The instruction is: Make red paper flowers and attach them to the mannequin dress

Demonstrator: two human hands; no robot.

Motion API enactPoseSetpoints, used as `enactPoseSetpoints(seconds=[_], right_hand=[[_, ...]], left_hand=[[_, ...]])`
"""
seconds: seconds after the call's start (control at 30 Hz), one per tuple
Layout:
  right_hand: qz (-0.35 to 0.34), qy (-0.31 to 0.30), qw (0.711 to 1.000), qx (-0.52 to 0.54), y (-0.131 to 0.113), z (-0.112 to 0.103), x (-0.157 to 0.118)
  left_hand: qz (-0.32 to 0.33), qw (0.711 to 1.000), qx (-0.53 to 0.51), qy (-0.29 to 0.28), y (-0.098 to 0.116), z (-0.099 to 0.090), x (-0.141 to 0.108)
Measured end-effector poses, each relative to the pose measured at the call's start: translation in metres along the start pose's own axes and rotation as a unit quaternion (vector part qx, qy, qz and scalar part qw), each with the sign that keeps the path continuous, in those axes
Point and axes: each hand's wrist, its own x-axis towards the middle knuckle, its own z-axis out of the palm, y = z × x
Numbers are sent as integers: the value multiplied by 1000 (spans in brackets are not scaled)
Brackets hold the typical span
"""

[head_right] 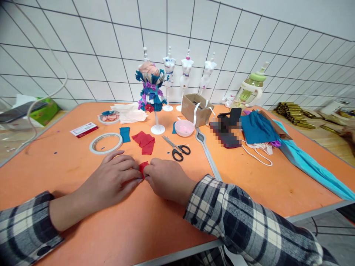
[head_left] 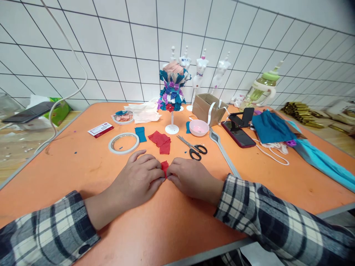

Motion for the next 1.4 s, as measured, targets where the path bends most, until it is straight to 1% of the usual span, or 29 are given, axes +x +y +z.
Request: enactPoseSetpoints(seconds=[0.17,0.33,0.43,0.63,0.77,0.9,1.07,1.23,1.4], right_hand=[[2,2,1000,8,0,-1,0],[-13,-15,1000,-9,0,-3,0],[-16,-7,1000,-1,0,-3,1],[10,-3,1000,23,-2,-3,1],[24,-15,999,25,-3,-4,2],[26,-23,999,21,-3,-4,2],[14,0,1000,22,-2,-3,1],[23,-16,999,17,-3,-2,1],[31,-13,999,20,-3,-3,1]], left_hand=[[-1,1000,1,-4,-1,-1,0],[-7,1000,-2,-4,0,-1,0],[-15,1000,4,-4,0,-1,1],[-12,1000,19,-11,1,0,2],[-10,1000,17,-10,1,0,2],[-7,1000,17,-10,1,0,1],[-8,1000,20,-5,1,0,1],[-5,1000,23,-4,1,0,1],[-1,1000,26,-1,1,1,1]])
